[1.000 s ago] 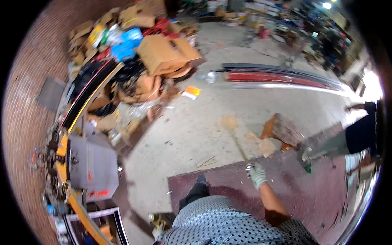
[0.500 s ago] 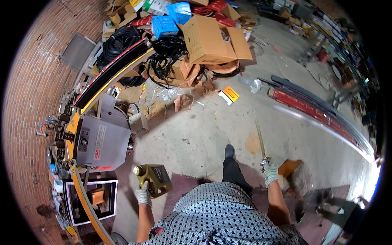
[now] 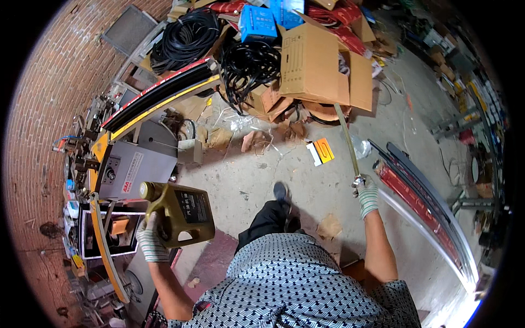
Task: The person assembles small metal components on a yellow workbench, using a hammer to secure parts and a caliper to measure dimensions. They handle various metal pieces, including a long rod and a small box, while another person works nearby. The person also moves a large oil container across the workshop floor.
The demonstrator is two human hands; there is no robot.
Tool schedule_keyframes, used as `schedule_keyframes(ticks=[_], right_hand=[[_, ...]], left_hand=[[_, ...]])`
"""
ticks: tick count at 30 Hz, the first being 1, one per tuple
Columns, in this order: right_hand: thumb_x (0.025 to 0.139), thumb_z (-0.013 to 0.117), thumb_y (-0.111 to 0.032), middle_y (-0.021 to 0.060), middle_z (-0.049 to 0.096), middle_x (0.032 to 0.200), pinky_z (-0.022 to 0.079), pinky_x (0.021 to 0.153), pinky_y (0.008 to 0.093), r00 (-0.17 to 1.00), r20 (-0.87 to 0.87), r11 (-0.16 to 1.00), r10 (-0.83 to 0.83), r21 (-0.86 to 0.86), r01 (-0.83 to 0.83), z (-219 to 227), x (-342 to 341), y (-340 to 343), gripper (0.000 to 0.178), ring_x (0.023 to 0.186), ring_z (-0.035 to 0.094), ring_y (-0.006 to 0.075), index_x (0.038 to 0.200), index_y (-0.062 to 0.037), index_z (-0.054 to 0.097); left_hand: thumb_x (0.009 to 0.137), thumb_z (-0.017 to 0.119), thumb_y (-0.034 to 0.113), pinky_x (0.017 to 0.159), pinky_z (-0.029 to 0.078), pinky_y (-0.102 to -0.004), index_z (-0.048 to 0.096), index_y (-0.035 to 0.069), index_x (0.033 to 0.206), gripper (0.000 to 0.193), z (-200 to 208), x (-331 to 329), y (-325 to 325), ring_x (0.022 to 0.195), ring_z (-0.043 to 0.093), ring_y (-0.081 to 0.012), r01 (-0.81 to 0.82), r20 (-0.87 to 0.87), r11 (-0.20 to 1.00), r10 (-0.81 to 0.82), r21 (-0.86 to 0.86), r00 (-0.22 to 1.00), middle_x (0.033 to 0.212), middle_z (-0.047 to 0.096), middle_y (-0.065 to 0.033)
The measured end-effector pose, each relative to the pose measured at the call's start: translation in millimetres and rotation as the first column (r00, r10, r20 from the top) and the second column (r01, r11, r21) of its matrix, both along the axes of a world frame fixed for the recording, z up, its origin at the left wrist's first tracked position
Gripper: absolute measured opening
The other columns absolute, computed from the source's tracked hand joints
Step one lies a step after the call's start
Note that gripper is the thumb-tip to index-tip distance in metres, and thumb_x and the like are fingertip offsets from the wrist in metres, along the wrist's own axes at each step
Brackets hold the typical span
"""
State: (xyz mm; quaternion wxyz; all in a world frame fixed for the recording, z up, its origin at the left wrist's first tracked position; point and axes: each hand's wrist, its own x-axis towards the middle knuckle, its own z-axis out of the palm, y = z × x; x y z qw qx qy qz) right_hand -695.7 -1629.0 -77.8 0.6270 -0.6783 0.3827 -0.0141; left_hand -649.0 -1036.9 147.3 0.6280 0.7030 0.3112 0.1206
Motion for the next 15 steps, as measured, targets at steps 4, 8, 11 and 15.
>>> schedule_keyframes(ticks=[4, 8, 11, 15], right_hand=[[0.1, 0.053, -0.01, 0.005, 0.065, 0.078, 0.048, 0.045, 0.0249, 0.999, 0.005, 0.999, 0.041, 0.017, -0.041, -24, 74, -23, 0.02, 0.051, 0.055, 0.0094, 0.119, -0.005, 0.058], [0.1, 0.055, -0.01, 0.005, 0.065, 0.079, 0.046, 0.043, 0.0245, 0.987, -0.147, 0.997, 0.059, -0.034, -0.065, -43, 129, -60, 0.022, 0.05, 0.055, 0.0096, 0.121, -0.0043, 0.057], [0.099, 0.055, -0.01, 0.005, 0.065, 0.078, 0.045, 0.042, 0.0242, 0.986, -0.123, 0.988, 0.112, -0.088, -0.124, -40, 183, -70, 0.021, 0.05, 0.055, 0.0094, 0.119, -0.0041, 0.057], [0.101, 0.053, -0.01, 0.0042, 0.063, 0.078, 0.045, 0.043, 0.0246, 0.985, -0.082, 0.989, 0.15, 0.023, -0.149, -24, 271, -78, 0.015, 0.049, 0.053, 0.0087, 0.114, -0.0056, 0.057]], left_hand=[[0.091, 0.07, 0.022, 0.053, 0.048, -0.0252, 0.069, 0.003, 0.097, 0.02, 25, 54, -7, 0.056, 0.057, -0.0102, -0.036, -0.008, 0.999, 0.036, 0.032, 0.999, 0.074, 0.063, -0.0001], [0.092, 0.07, 0.022, 0.044, 0.035, -0.0244, 0.068, 0.006, 0.086, 0.017, 35, 126, -45, 0.044, 0.045, -0.0085, -0.238, 0.146, 0.971, 0.24, -0.027, 0.96, 0.059, 0.053, 0.0027], [0.093, 0.069, 0.021, 0.043, 0.036, -0.0241, 0.068, 0.006, 0.082, 0.018, 41, 164, -31, 0.044, 0.045, -0.0084, -0.264, 0.079, 0.964, 0.264, -0.016, 0.961, 0.061, 0.055, 0.0012], [0.096, 0.066, 0.026, 0.044, 0.04, -0.0229, 0.07, 0.001, 0.11, 0.029, 41, 191, -7, 0.046, 0.049, -0.0088, -0.286, 0.069, 0.958, 0.287, -0.032, 0.955, 0.059, 0.057, -0.0006]])
